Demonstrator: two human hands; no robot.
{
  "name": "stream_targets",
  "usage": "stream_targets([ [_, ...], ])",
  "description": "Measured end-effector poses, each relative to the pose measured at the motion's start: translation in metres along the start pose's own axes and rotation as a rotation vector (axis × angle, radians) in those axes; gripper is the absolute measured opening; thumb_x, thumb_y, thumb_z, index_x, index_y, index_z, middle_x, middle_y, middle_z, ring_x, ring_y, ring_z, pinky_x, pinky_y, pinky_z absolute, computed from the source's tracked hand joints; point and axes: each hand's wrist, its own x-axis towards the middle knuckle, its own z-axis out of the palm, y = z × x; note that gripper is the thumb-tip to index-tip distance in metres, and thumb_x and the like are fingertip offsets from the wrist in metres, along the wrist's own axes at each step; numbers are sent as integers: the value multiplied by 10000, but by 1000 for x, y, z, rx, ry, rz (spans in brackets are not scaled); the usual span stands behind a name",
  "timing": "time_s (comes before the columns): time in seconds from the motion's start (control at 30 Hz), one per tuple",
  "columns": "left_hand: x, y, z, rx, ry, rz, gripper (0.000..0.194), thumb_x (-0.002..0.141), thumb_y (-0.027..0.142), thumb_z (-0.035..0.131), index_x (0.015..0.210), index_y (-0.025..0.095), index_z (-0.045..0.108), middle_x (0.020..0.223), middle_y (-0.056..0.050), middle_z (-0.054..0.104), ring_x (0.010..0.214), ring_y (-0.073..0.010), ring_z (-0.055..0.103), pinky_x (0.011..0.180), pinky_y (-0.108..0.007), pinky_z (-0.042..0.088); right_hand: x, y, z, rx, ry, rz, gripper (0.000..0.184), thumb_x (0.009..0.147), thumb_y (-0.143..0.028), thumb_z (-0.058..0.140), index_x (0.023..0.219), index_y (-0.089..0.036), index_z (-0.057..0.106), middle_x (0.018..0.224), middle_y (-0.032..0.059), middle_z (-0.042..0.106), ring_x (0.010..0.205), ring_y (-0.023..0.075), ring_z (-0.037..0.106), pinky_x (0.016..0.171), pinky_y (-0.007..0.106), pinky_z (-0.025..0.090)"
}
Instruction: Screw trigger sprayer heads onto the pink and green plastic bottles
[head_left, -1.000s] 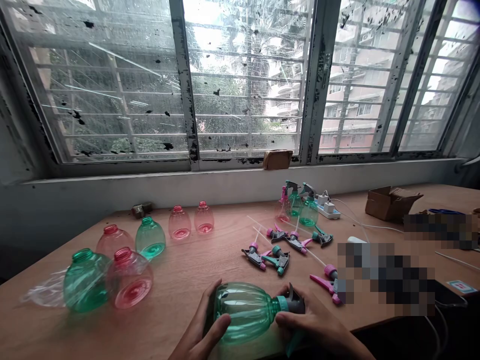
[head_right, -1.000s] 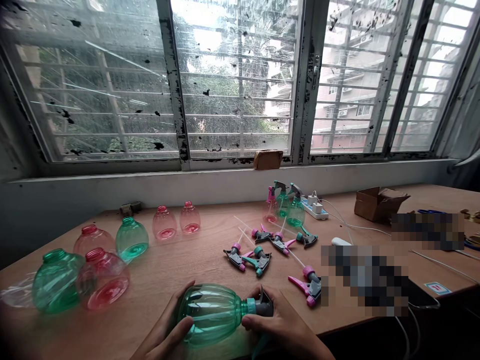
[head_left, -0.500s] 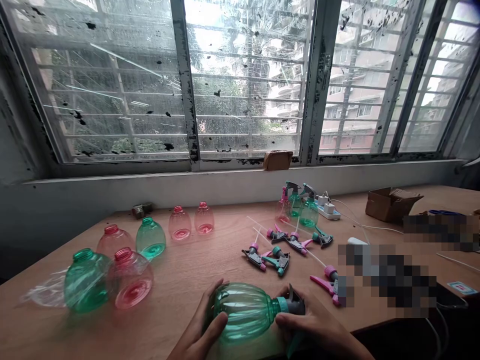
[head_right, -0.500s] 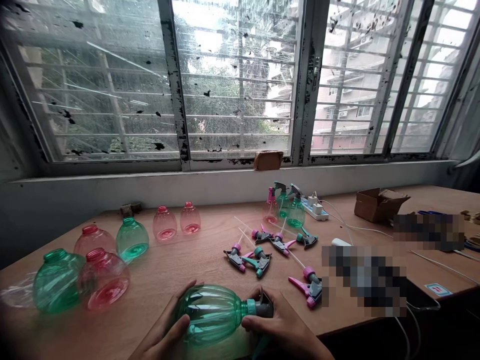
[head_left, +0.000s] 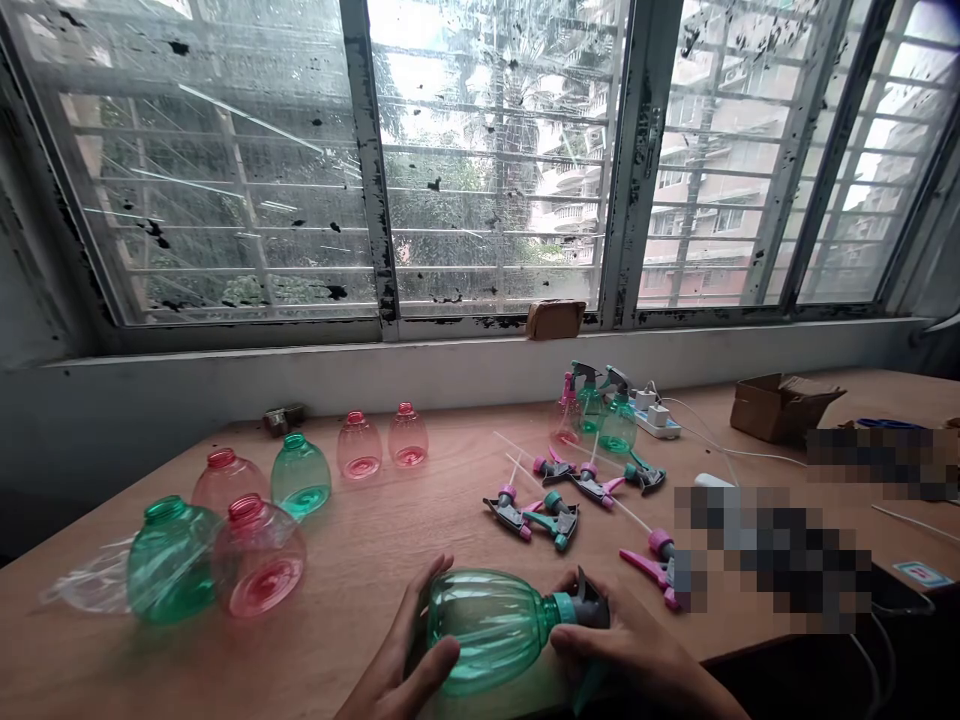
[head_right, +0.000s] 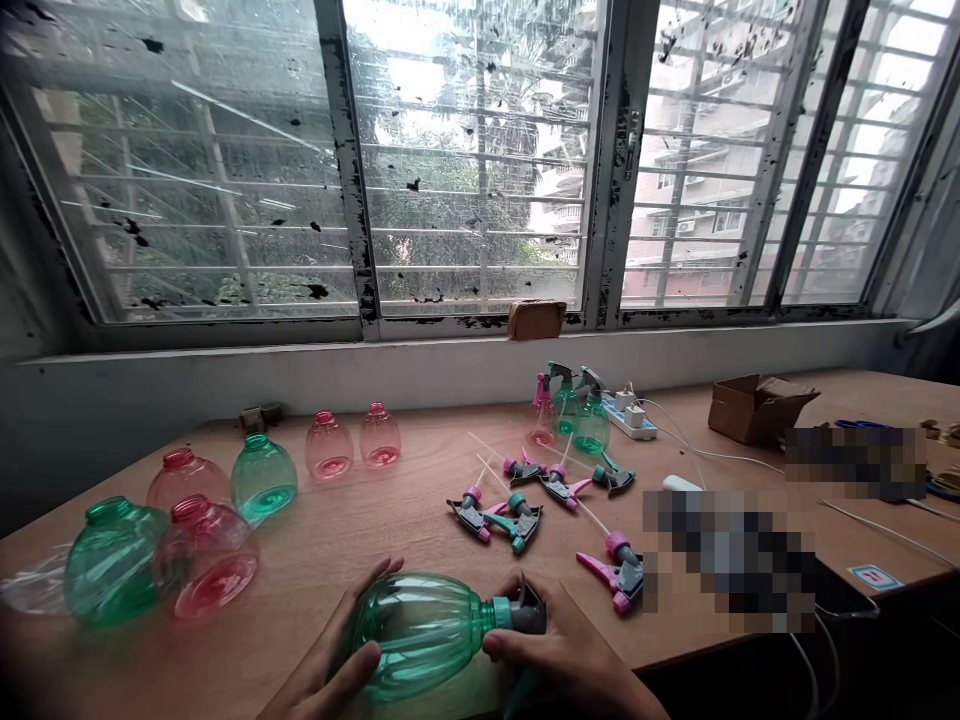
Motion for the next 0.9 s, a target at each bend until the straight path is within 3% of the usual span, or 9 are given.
stream_targets([
  [0.07,1,-1,0,7,-4,-2,765,888,633,597,1499,254,336,1639,-104,359,1533,-316,248,1253,-500,225,1,3,0,34,-13,-7,439,718,-438,872,926,-177,587,651,-12,712,598,176,650,557,244,487],
  [0.2,0,-4,5,15,-52,106,904,829,570,719,1536,280,236,1636,-97,368,1522,-324,275,1197,-422,368,3,5,0,79,-16,-17,441,728,-429,870,920,-176,564,637,-15,713,566,159,642,543,231,481],
  [0.37,-3,-1,6,-17,-70,65,1039,752,562,799,1559,292,204,1669,-75,291,1536,-324,231,1246,-445,257,1,2,0,40,-3,-16,429,710,-439,874,906,-181,593,642,-13,709,585,179,650,543,242,479],
  [0.47,-1,-1,3,-8,-23,23,869,837,672,632,1530,267,297,1661,-108,300,1528,-340,249,1256,-530,171,0,0,0,9,6,-11,431,697,-457,876,898,-187,608,645,-14,707,603,198,659,544,251,484],
  [0.53,2,-4,2,-22,7,22,794,884,687,540,1510,252,323,1653,-130,312,1522,-340,267,1246,-539,197,0,0,0,20,-2,-14,430,704,-452,875,900,-181,604,641,-13,708,595,190,649,543,249,485],
  [0.63,3,-11,0,-20,-6,49,886,820,639,676,1521,254,297,1647,-133,325,1524,-329,265,1246,-488,229,0,-1,0,59,-1,-12,433,725,-427,871,929,-176,583,647,-16,712,587,169,638,546,235,479],
  [0.73,1,-16,1,40,-37,81,1078,715,569,821,1562,279,220,1667,-111,278,1532,-331,230,1265,-475,153,0,-1,0,79,9,-13,445,731,-419,872,946,-181,564,664,-20,716,597,162,646,561,231,478],
  [0.9,-2,-16,0,91,-79,88,1125,725,585,806,1590,310,142,1688,-82,226,1542,-331,197,1267,-472,125,1,0,1,79,4,-9,451,723,-437,871,934,-181,566,650,-23,701,589,163,642,550,230,474],
])
